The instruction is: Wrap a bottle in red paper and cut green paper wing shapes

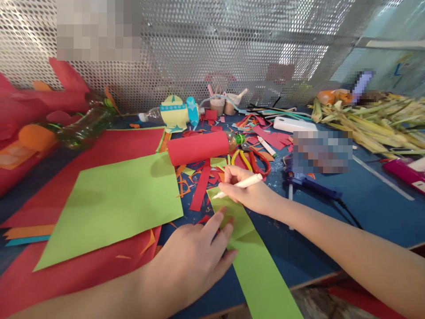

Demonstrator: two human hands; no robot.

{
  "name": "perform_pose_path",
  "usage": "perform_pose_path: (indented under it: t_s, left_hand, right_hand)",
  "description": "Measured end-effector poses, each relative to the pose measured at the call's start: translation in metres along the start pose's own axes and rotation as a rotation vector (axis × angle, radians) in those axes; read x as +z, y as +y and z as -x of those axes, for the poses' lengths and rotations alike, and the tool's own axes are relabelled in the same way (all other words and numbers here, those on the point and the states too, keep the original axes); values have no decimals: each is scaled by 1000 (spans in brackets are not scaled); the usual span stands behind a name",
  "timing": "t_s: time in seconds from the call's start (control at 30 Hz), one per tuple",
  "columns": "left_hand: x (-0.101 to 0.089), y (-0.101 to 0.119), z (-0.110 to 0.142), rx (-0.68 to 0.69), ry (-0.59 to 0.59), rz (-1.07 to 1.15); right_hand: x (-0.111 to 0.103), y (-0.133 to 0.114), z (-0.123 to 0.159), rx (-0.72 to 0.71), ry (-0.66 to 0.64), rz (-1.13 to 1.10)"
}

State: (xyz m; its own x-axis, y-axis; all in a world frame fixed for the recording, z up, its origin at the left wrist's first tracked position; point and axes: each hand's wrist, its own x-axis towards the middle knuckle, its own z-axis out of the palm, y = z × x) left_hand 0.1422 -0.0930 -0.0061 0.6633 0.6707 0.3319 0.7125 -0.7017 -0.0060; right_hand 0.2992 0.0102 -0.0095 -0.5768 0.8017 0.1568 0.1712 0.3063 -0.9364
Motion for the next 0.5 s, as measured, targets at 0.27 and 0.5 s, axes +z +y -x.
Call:
perform_pose_path:
  t_s: [0.27, 0.5]
  left_hand:
    - [-1, 1, 1, 13, 18, 1]
    - [1, 0, 0, 14, 10, -1]
  right_hand:
    - [1, 1, 0, -32, -14, 44]
    - [0, -3, 0, -4, -32, 71]
